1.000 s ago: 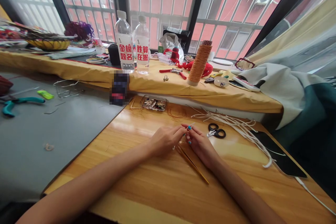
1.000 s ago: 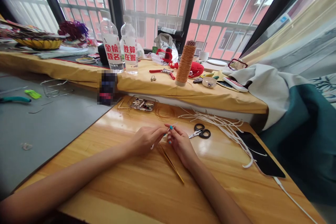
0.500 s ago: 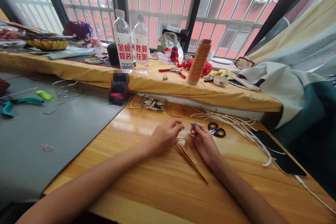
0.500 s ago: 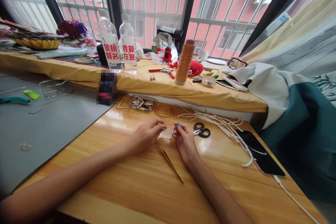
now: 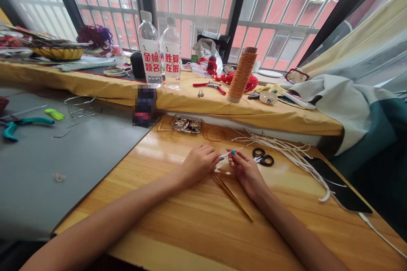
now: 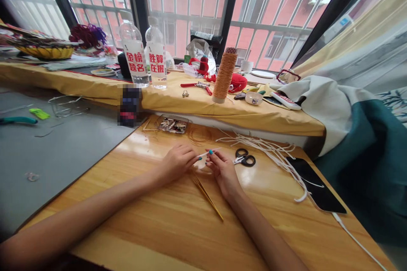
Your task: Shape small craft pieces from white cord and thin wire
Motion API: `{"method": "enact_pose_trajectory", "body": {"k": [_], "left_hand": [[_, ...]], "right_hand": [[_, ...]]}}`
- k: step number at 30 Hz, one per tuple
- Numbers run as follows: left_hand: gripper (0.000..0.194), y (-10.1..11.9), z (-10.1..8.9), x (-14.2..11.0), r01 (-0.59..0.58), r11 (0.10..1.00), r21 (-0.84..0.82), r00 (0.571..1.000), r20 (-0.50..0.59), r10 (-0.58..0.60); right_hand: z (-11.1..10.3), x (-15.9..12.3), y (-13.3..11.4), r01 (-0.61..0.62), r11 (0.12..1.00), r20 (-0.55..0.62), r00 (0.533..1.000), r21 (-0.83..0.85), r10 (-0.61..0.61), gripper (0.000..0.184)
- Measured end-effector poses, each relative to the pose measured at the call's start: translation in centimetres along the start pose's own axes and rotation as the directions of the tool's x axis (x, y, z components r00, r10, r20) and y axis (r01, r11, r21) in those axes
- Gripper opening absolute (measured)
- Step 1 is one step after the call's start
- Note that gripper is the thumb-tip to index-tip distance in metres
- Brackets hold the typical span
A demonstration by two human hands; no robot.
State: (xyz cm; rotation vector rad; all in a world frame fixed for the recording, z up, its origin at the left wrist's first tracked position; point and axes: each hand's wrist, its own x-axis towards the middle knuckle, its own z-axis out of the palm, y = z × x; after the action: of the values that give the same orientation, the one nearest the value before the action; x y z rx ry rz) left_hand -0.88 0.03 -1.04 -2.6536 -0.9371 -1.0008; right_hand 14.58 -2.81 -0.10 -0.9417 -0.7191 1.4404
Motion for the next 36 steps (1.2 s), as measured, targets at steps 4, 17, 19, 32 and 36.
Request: {"method": "enact_pose_trajectory", "body": {"k": [4, 17, 19, 32, 36], "left_hand": [[0.03, 0.2, -0.3, 0.0, -0.017, 0.999, -0.029, 1.0, -0.005, 0.017], [0.019, -0.1, -0.5, 0.1, 0.136, 0.926, -0.352, 0.96, -0.183, -0.21], [0.017, -0.1, -0.7, 0.2, 0.144, 0.922, -0.358, 0.949, -0.214, -0.231], [0.014, 0.5, -1.0, 0.1, -0.001, 0.998, -0.057, 0.996, -0.084, -0.004], [0.016, 1.0, -1.1, -0.2, -0.176, 0.981, 0.082, 0.984, 0.038, 0.173]], "right_hand": [[-0.1, 0.1, 0.0, -0.001, 1.0, 0.025, 1.0, 0.028, 0.0, 0.023], [-0.1, -0.2, 0.4, 0.169, 0.965, 0.019, 0.985, -0.2, -0.169, 0.023], [-0.1, -0.2, 0.5, 0.179, 0.962, -0.014, 0.982, -0.205, -0.186, 0.023], [-0.2, -0.2, 0.6, 0.154, 0.941, -0.006, 0.987, -0.303, -0.163, 0.025], [0.1, -0.3, 0.7, 0.146, 0.938, 0.047, 0.989, -0.315, -0.138, 0.026]]}}
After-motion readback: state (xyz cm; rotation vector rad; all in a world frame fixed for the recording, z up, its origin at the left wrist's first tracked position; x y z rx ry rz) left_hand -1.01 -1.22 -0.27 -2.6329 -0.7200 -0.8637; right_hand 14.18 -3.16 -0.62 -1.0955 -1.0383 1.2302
